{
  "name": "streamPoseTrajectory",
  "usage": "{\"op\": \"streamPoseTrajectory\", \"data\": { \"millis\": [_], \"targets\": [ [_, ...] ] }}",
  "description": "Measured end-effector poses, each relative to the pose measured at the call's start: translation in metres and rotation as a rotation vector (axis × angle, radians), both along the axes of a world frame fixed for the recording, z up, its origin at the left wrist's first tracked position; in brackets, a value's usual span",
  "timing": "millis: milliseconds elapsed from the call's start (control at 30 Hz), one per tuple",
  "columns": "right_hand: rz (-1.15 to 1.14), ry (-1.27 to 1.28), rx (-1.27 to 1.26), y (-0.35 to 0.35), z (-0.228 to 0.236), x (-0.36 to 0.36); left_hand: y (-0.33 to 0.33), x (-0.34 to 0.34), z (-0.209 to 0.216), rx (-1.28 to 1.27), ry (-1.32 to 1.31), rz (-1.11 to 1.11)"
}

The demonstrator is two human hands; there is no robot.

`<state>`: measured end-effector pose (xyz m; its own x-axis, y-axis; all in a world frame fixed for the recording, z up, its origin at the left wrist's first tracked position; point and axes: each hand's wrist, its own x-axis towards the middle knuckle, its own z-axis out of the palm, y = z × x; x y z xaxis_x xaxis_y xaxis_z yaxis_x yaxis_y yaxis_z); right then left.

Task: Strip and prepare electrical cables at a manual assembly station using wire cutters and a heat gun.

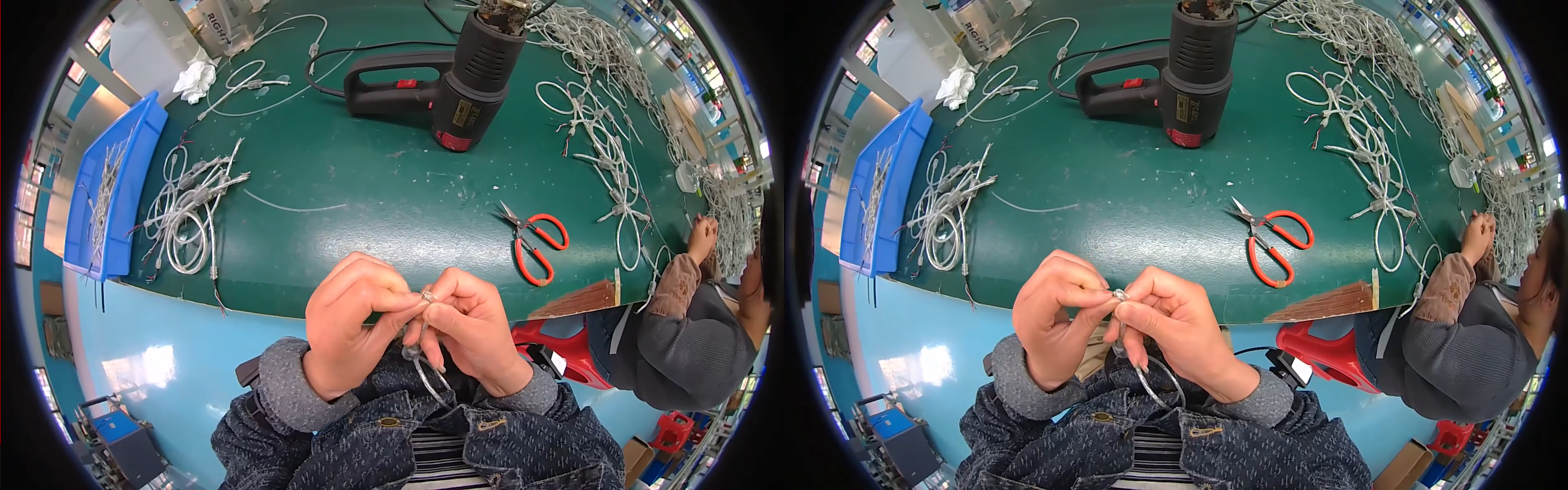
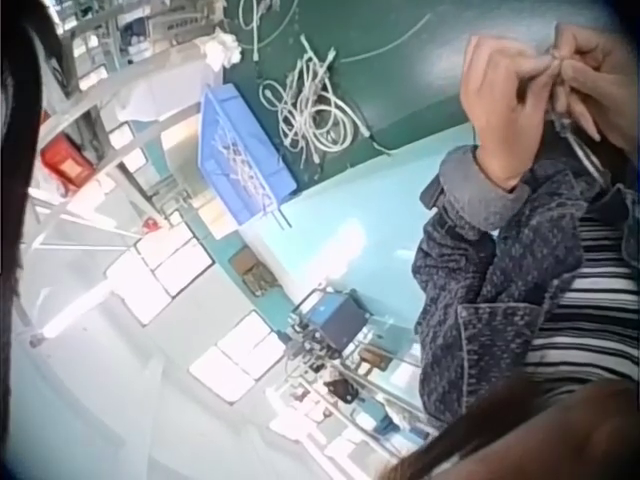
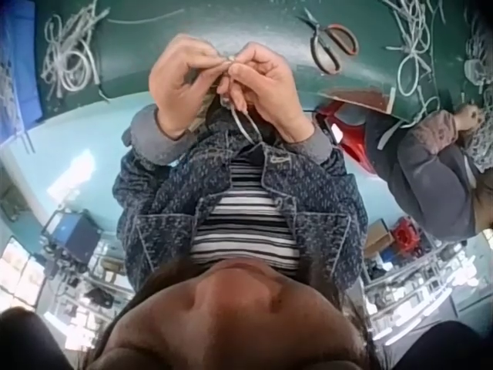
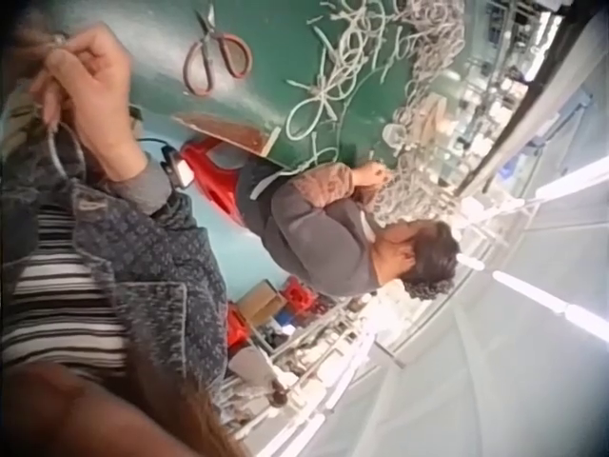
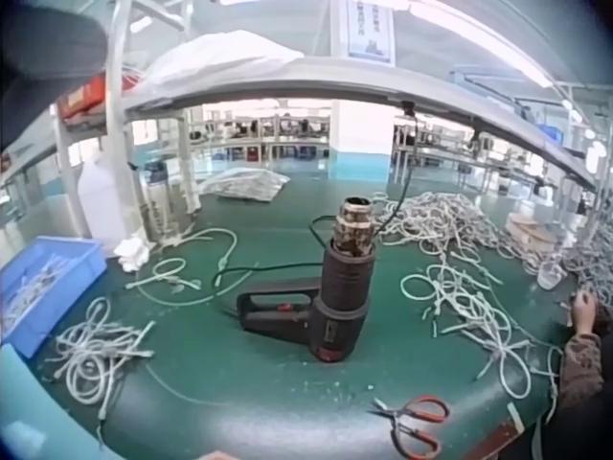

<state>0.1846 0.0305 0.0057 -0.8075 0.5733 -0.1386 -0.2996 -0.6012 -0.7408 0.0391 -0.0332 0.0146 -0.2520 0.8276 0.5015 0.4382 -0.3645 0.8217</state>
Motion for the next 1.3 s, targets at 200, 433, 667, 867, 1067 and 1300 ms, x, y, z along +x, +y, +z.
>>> {"op": "streamPoseTrajectory", "data": {
  "millis": [200, 433, 667, 867, 1067, 1300],
  "targets": [
    [-0.004, -0.075, 0.072, 0.002, 0.004, 0.001, 0.001, 0.000, 0.005, -0.031, -0.051, 0.048],
    [0.037, -0.115, 0.099, 0.005, 0.010, 0.004, 0.007, -0.018, 0.015, 0.033, 0.155, -0.112],
    [0.101, -0.198, 0.104, 0.010, 0.017, 0.006, 0.005, -0.020, 0.020, 0.049, 0.281, -0.118],
    [0.146, -0.118, 0.027, 0.008, 0.014, 0.008, 0.001, -0.013, 0.023, 0.103, 0.353, -0.041],
    [0.093, -0.190, 0.140, 0.007, 0.020, 0.008, 0.003, -0.014, 0.023, -0.072, 0.192, -0.129],
    [0.066, -0.200, 0.072, 0.007, 0.016, 0.008, 0.004, -0.005, 0.003, 0.038, 0.176, -0.060]
  ]
}}
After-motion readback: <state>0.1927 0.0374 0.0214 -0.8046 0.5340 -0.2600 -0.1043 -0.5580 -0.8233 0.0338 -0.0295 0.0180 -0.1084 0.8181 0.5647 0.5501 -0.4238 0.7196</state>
